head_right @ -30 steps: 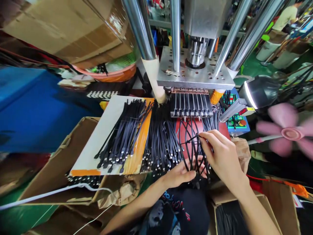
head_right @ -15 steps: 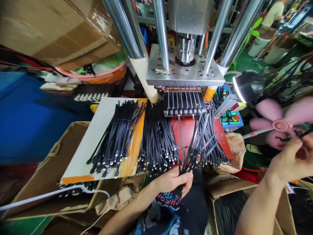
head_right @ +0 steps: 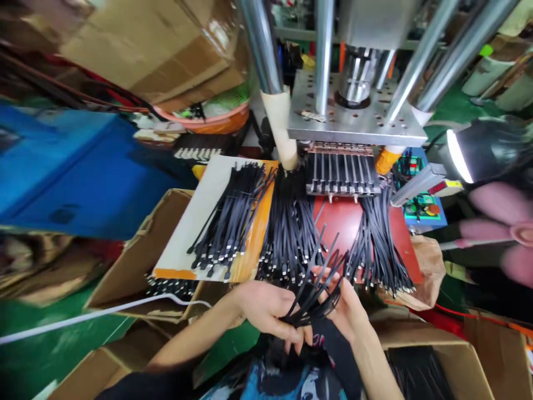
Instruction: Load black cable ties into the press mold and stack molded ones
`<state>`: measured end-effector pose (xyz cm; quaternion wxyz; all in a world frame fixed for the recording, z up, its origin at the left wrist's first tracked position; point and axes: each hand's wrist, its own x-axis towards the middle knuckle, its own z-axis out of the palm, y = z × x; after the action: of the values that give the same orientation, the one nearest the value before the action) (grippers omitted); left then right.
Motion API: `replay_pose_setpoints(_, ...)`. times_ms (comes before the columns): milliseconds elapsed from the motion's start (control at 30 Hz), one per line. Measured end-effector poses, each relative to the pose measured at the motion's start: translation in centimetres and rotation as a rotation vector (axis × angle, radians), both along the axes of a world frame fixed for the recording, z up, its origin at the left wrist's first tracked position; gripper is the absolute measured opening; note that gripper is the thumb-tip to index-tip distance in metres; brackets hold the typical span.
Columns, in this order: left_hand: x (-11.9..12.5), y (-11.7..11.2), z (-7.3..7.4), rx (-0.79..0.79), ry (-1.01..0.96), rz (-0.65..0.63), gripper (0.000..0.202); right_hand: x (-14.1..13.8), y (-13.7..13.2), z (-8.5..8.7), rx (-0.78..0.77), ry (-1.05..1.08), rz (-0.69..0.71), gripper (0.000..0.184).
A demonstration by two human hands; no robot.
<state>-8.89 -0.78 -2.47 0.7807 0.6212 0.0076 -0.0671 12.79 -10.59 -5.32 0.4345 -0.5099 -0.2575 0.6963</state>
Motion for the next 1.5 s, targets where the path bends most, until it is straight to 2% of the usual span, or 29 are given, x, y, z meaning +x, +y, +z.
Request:
replay_pose_setpoints(67,-2.9,0.0,0.8,0.106,0.057,0.152,0.035,-2.3,3.0,0.4,-0.065,0.119,0.096,0.068)
replay_pose_setpoints(133,-6.4,-0.8,1.9,0.22,0.168,0.362,0.03,-4.3,5.5,1.5,-0.107,0.133,0.182,0.063)
replay_pose_setpoints(200,-9.9,-2.5,3.1,0.299,0.32,0.632,0.029,-6.2,7.9,3.0,-0.066,0.049,0.252,0.06)
replay_pose_setpoints(267,-12.7,-4.5,3.8,0.324,0.42,0.925,0.04,-8.3,10.8,4.7,0.043,-0.038,0.318,0.057)
replay_pose_setpoints(333,-14.3,-6.1,3.6,0.298,0.409,1.227,0.048,-10.9,14.5,6.0,0.201,-0.111,0.393,0.057)
replay_pose_setpoints(400,-14.9,-6.7,2.7,0.196,0.366,1.517,0.053,-13.9,18.8,6.8,0.355,-0.198,0.473,0.063)
replay_pose_setpoints(467,-14.7,-6.5,1.5,0.067,0.331,1.739,0.063,-16.6,23.0,7.0,0.451,-0.296,0.536,0.069)
replay_pose_setpoints(500,-14.5,-6.2,1.0,0.016,0.322,1.801,0.07,-17.4,24.8,7.0,0.47,-0.349,0.546,0.07)
replay_pose_setpoints(567,-14.2,-5.9,0.4,-0.046,0.317,1.828,0.082,-17.4,26.8,6.6,0.477,-0.457,0.509,0.069)
replay_pose_setpoints(633,-14.0,-6.1,0.2,-0.074,0.323,1.787,0.089,-14.5,26.2,5.7,0.481,-0.588,0.445,0.065)
replay_pose_setpoints(700,-14.1,-7.0,0.3,-0.059,0.349,1.755,0.087,-9.2,23.0,4.3,0.481,-0.744,0.402,0.062)
replay_pose_setpoints(733,-14.2,-7.4,0.5,-0.024,0.385,1.76,0.083,-6.1,20.7,3.4,0.506,-0.888,0.438,0.059)
replay_pose_setpoints(800,-14.0,-8.2,1.0,0.111,0.508,1.822,0.076,-0.5,15.6,1.6,0.435,-1.115,0.413,0.053)
replay_pose_setpoints(867,-13.2,-8.2,1.7,0.275,0.628,1.879,0.068,3.2,11.2,-0.1,0.409,-1.232,0.39,0.047)
replay_pose_setpoints(900,-12.5,-8.0,2.1,0.343,0.648,1.86,0.061,4.0,9.6,-0.8,0.42,-1.261,0.394,0.043)
replay_pose_setpoints(967,-10.6,-7.0,3.0,0.393,0.586,1.682,0.047,4.1,8.0,-1.8,0.467,-1.284,0.407,0.039)
replay_pose_setpoints(1033,-8.1,-5.8,3.9,0.357,0.47,1.393,0.036,3.0,8.2,-2.3,0.505,-1.292,0.403,0.038)
replay_pose_setpoints(1133,-4.6,-4.6,4.3,0.266,0.368,1.05,0.031,1.4,9.6,-1.7,0.542,-1.31,0.393,0.034)
replay_pose_setpoints(1200,-2.7,-4.4,3.6,0.178,0.357,0.896,0.037,1.0,9.4,-0.1,0.543,-1.273,0.396,0.031)
replay_pose_setpoints(1267,-1.1,-4.3,2.4,-0.002,0.338,0.826,0.055,1.5,7.9,2.2,0.517,-1.141,0.429,0.027)
replay_pose_setpoints(1333,0.6,-4.1,1.0,-0.283,0.256,0.928,0.071,2.4,5.6,4.6,0.456,-0.952,0.558,0.024)
replay_pose_setpoints(1400,2.2,-3.6,0.0,-0.562,0.125,1.135,0.064,3.5,3.6,6.3,0.369,-0.812,0.727,0.025)
replay_pose_setpoints(1433,2.9,-3.3,-0.3,-0.654,0.07,1.218,0.055,3.9,3.2,6.6,0.33,-0.812,0.748,0.028)
replay_pose_setpoints(1500,3.9,-2.5,-0.5,-0.702,0.025,1.286,0.044,4.4,3.4,5.9,0.265,-0.987,0.617,0.038)
